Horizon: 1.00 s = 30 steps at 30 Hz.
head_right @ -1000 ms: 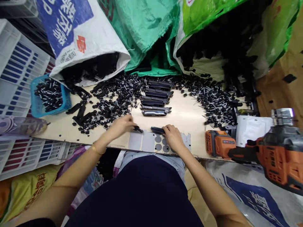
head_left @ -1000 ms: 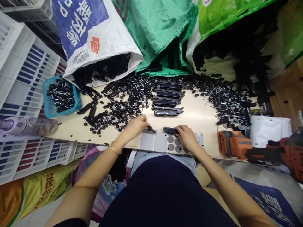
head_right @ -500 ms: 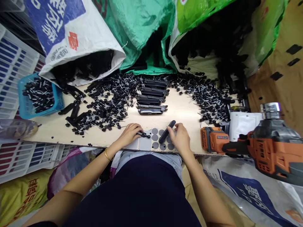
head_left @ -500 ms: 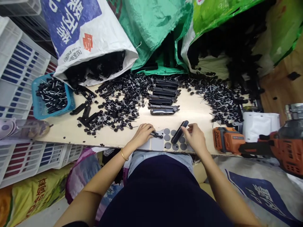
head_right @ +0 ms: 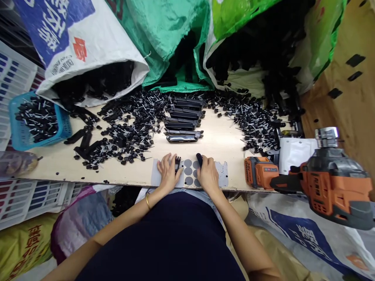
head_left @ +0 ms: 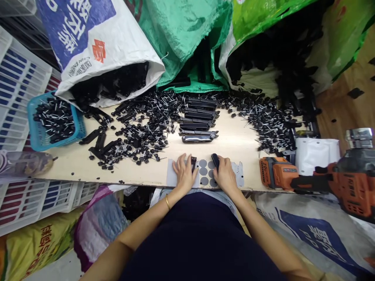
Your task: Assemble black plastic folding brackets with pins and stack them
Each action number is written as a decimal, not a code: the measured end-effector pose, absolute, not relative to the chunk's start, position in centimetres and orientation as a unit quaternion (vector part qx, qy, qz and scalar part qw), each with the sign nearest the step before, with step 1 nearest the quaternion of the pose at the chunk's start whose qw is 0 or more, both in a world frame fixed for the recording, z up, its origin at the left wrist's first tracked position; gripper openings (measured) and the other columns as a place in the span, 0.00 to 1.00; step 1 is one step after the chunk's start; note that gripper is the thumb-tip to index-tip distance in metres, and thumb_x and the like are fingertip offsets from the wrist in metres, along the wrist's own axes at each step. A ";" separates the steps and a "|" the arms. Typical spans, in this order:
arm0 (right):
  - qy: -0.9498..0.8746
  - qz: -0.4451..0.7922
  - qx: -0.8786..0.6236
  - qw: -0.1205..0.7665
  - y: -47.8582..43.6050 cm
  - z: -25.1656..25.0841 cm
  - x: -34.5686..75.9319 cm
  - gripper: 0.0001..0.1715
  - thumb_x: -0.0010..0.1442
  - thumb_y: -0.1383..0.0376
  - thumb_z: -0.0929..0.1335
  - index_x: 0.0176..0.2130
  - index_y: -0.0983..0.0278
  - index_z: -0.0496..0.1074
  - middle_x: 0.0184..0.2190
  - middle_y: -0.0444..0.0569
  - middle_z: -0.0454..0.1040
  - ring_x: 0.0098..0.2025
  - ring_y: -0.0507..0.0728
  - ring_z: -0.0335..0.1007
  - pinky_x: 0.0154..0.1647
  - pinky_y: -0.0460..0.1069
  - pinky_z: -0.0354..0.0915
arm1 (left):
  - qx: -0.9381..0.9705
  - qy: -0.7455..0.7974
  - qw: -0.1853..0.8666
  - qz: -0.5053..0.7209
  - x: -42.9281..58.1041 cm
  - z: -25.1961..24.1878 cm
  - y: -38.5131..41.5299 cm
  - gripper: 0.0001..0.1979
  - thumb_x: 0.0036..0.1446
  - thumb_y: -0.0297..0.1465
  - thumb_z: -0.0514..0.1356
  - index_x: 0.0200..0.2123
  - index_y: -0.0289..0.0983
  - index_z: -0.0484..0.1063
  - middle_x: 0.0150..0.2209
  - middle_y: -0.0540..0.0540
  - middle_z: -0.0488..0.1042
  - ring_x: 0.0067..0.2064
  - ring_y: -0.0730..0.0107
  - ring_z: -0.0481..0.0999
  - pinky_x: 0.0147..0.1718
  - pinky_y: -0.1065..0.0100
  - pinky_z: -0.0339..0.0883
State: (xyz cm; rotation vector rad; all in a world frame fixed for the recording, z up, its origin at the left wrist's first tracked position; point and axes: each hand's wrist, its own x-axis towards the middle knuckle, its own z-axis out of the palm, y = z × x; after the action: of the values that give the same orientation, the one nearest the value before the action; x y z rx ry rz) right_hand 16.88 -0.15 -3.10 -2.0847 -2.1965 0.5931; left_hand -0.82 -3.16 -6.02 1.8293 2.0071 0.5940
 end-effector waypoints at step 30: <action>-0.717 0.299 -0.618 0.127 -0.6 -4.8 14.8 0.33 0.56 0.69 0.61 0.61 0.63 0.57 0.42 0.55 0.62 0.44 0.62 0.62 0.48 0.57 0.63 | 0.765 0.540 0.211 0.281 -1.3 -8.0 1.4 0.14 0.63 0.32 0.53 0.50 0.37 0.71 0.33 0.46 0.67 0.38 0.66 0.67 0.41 0.62 0.63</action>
State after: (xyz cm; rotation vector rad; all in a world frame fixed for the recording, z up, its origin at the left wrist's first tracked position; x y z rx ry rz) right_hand 14.79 -0.59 -4.83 -1.7973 -2.0856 0.8691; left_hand -1.29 1.39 -8.00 2.1251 1.4994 0.7813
